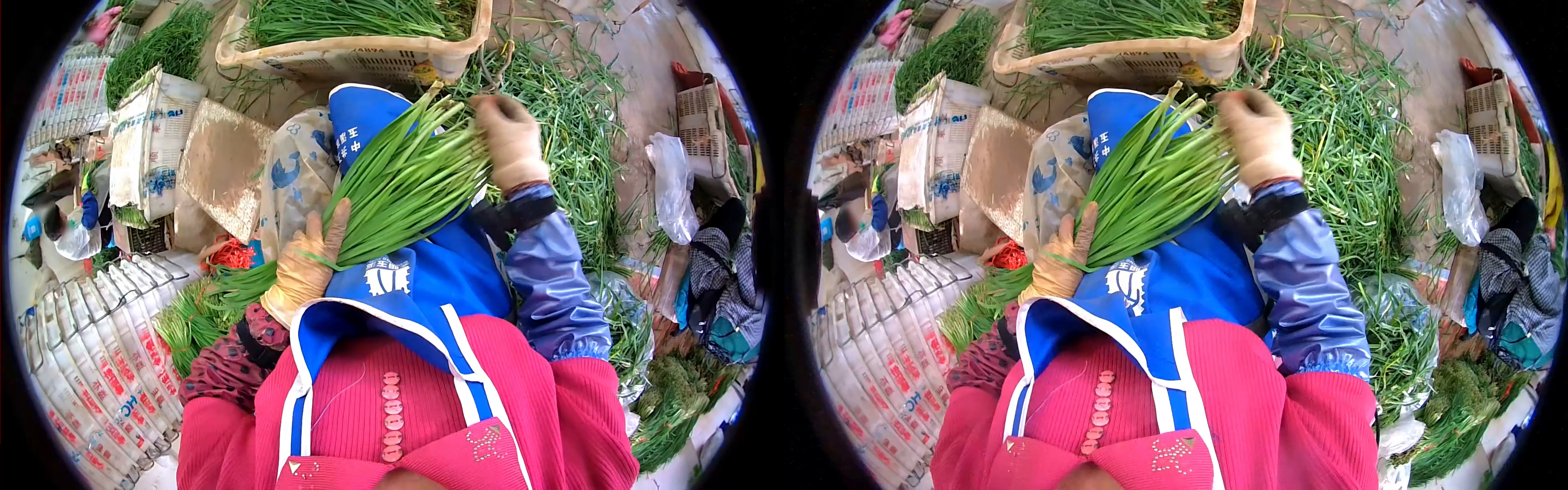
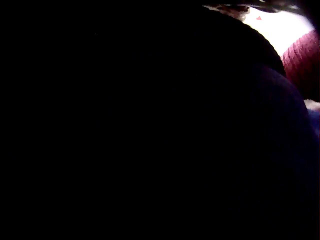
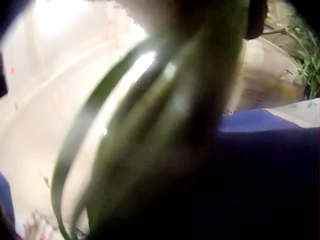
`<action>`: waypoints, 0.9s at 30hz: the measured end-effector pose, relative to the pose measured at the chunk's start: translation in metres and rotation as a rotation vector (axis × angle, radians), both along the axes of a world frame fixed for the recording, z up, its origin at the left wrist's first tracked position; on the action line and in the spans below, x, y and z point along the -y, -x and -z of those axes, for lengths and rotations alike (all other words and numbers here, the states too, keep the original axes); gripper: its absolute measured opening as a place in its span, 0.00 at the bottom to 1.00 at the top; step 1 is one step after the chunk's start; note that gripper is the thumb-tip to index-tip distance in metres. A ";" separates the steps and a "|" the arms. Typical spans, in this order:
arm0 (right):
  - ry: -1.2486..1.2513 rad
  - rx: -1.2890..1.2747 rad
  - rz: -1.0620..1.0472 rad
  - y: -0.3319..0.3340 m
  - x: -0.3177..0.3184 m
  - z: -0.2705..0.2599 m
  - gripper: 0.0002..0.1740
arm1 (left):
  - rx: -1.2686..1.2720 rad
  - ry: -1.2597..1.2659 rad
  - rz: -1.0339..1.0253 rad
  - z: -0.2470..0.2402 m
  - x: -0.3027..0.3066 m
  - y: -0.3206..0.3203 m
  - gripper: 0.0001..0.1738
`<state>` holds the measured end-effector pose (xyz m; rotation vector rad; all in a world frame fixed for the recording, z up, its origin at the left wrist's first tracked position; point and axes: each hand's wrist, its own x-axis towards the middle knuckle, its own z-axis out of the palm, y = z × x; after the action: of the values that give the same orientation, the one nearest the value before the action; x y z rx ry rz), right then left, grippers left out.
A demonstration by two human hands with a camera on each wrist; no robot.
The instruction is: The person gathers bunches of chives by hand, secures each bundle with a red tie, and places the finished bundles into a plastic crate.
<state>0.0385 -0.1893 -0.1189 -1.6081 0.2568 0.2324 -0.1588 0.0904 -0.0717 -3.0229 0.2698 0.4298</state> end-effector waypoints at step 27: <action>1.079 0.272 -0.387 -0.058 0.016 -0.048 0.15 | 0.064 0.049 0.039 0.009 -0.010 0.007 0.56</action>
<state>0.0966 -0.2057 -0.0711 -2.7328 -0.1963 0.1686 -0.1657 0.1005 -0.0805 -3.0663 0.3391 0.3272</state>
